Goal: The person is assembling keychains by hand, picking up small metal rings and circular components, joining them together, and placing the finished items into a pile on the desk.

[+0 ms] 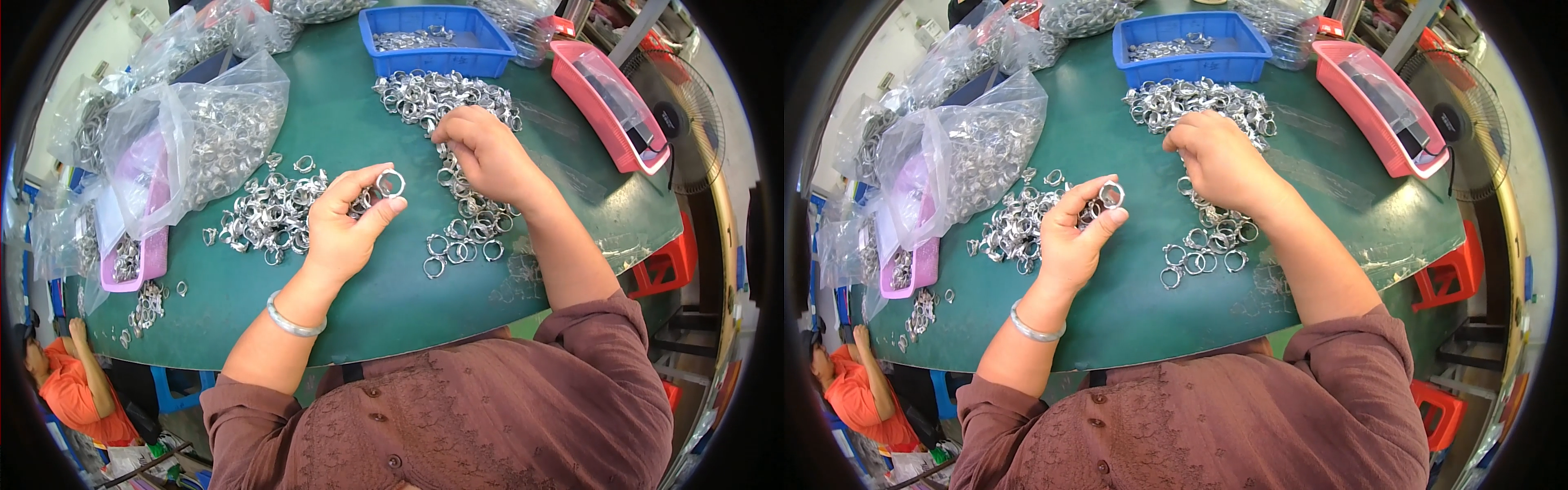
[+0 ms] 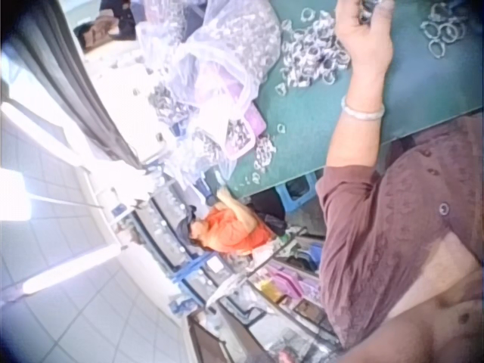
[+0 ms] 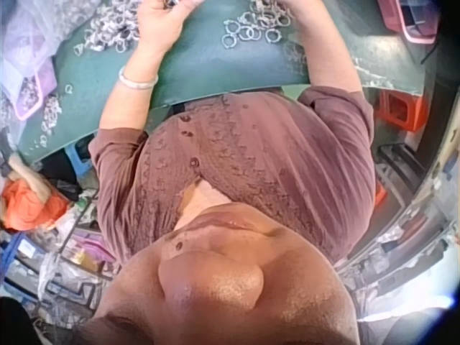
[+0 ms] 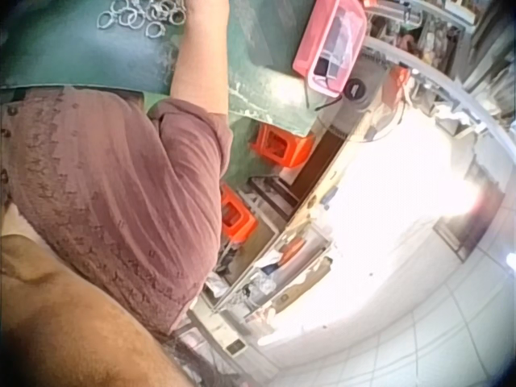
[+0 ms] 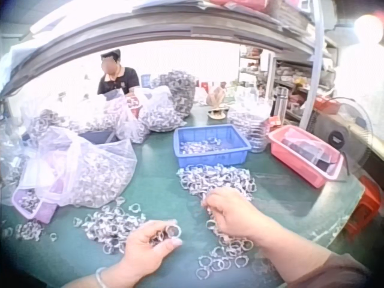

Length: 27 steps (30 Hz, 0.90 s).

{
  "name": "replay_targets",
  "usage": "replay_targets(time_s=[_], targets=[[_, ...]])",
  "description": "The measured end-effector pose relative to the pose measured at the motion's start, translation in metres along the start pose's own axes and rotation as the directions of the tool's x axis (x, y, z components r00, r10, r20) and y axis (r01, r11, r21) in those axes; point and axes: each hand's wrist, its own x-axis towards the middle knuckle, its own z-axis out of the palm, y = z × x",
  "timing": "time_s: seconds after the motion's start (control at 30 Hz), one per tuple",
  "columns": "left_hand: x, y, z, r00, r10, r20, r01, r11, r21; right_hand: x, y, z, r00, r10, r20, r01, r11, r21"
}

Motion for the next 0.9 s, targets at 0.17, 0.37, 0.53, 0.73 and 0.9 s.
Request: replay_targets(time_s=[0.17, 0.37, 0.53, 0.73, 0.9], targets=[[0.002, -0.004, -0.009, 0.854, -0.451, 0.26, 0.475, 0.473, -0.742, -0.008, -0.007, -0.001, 0.976, 0.023, 0.216, 0.024, 0.978, -0.209], [0.005, -0.008, -0.014, 0.856, -0.393, 0.336, 0.453, 0.257, -0.854, -0.01, -0.008, 0.005, 0.966, 0.021, 0.259, 0.054, 0.958, -0.28], [0.006, -0.014, -0.014, 0.802, -0.464, 0.376, 0.514, 0.218, -0.829, -0.008, -0.002, 0.006, 0.982, 0.015, 0.189, 0.004, 0.995, -0.1], [0.004, -0.011, -0.012, 0.718, -0.605, 0.344, 0.617, 0.326, -0.716, 0.0, -0.014, -0.002, 0.902, 0.29, 0.32, -0.41, 0.808, 0.423], [0.003, -0.006, -0.009, 0.691, -0.634, 0.347, 0.687, 0.429, -0.586, 0.0, -0.018, 0.0, 0.894, 0.255, 0.367, -0.447, 0.487, 0.75]])
